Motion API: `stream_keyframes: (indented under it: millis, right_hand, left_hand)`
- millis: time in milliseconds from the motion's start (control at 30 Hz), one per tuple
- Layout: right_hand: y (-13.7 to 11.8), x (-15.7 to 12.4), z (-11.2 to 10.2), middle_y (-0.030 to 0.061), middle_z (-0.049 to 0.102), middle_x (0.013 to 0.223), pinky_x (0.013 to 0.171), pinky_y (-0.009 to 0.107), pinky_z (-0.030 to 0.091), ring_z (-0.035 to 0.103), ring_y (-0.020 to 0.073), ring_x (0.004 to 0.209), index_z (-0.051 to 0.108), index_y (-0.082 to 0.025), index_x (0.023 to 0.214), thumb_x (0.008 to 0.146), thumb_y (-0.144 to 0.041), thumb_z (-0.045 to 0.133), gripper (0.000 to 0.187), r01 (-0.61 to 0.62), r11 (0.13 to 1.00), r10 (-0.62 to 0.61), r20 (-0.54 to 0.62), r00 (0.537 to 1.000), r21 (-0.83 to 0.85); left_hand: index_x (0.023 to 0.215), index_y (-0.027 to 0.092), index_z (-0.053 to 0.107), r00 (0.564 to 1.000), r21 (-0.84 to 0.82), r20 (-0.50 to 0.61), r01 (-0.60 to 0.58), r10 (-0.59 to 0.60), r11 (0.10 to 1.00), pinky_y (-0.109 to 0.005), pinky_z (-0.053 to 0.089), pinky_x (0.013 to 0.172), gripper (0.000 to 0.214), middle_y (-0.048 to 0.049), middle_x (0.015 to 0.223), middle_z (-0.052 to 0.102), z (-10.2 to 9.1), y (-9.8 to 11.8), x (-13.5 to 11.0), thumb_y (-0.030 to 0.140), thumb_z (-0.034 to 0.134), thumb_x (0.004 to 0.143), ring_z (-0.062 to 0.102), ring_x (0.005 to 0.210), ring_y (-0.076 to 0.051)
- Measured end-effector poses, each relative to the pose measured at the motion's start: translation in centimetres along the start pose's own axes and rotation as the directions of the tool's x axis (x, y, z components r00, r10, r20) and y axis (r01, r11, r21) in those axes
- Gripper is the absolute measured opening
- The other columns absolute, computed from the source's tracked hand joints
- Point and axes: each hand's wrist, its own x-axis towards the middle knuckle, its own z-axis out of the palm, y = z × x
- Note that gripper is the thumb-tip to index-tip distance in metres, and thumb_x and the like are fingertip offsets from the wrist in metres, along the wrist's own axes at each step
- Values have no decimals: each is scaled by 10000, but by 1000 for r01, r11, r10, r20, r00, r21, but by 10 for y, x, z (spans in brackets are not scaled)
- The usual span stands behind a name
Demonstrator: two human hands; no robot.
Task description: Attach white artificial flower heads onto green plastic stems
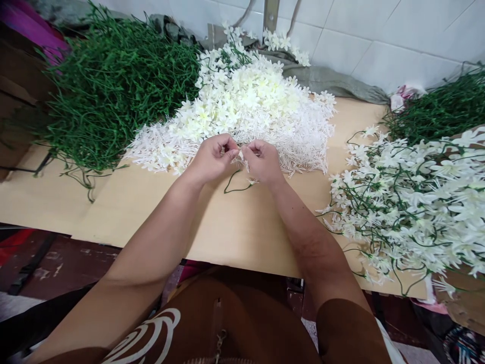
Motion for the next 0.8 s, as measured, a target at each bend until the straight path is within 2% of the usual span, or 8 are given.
stream_keyframes:
  millis: [67,167,300,400,467,633,733,800]
  right_hand:
    - [-2,1,-3,-31,569,623,606,250,404,482,71,587,570,-165,576,770,-185,673,221,19,998,-21,23,1000,63]
    - [-4,1,-10,-18,587,680,651,256,460,512,76,626,584,-165,589,758,-300,733,262,13,992,-26,105,994,124]
    - [-4,2,-18,-12,613,789,733,282,550,588,103,735,623,-193,792,681,-473,808,353,-84,963,17,255,967,255]
    - [-3,2,-18,-11,629,864,709,286,571,613,107,748,619,-210,912,599,-470,865,475,-106,951,6,327,945,289]
    - [-1,2,-14,-20,623,789,657,264,552,594,89,674,617,-196,856,594,-481,865,460,-79,960,-19,344,939,269]
    - [5,5,-11,-44,580,625,578,218,488,534,60,577,585,-186,712,608,-516,847,434,-5,975,-59,278,959,224]
    - [8,8,-15,-54,560,587,546,206,474,520,53,543,580,-189,703,583,-523,858,451,-35,972,-25,255,967,230]
    - [9,8,-19,-62,553,580,539,203,480,524,51,531,574,-190,709,560,-524,871,470,-104,960,27,285,958,259]
  left_hand:
    - [654,184,485,1000,-62,5,15,-15,998,-271,333,604,115,22,634,503,-1,3,1,126,543,736,442,623,-115]
    - [652,181,487,999,-163,15,40,-38,986,-258,349,612,125,30,623,487,-4,8,3,116,558,731,439,619,-106]
    - [659,174,500,994,-319,69,106,-89,942,-244,365,609,134,40,609,479,-10,8,3,135,612,722,434,591,-91]
    - [679,167,520,980,-396,155,177,-125,901,-238,388,617,128,32,621,519,-13,5,2,167,643,717,477,604,-92]
    - [689,162,534,970,-402,205,205,-130,892,-240,401,634,127,18,647,553,-13,4,2,186,657,709,510,640,-100]
    - [694,165,544,951,-276,275,222,-144,935,-242,338,583,161,23,624,517,-18,-1,0,278,653,732,445,597,-91]
    - [685,170,556,889,-79,413,249,-196,965,-251,318,572,206,22,625,531,-23,-3,-2,332,682,711,433,577,-93]
    - [712,177,588,848,111,463,233,-257,966,-263,325,589,232,14,654,572,-23,-2,-3,360,725,669,464,594,-109]
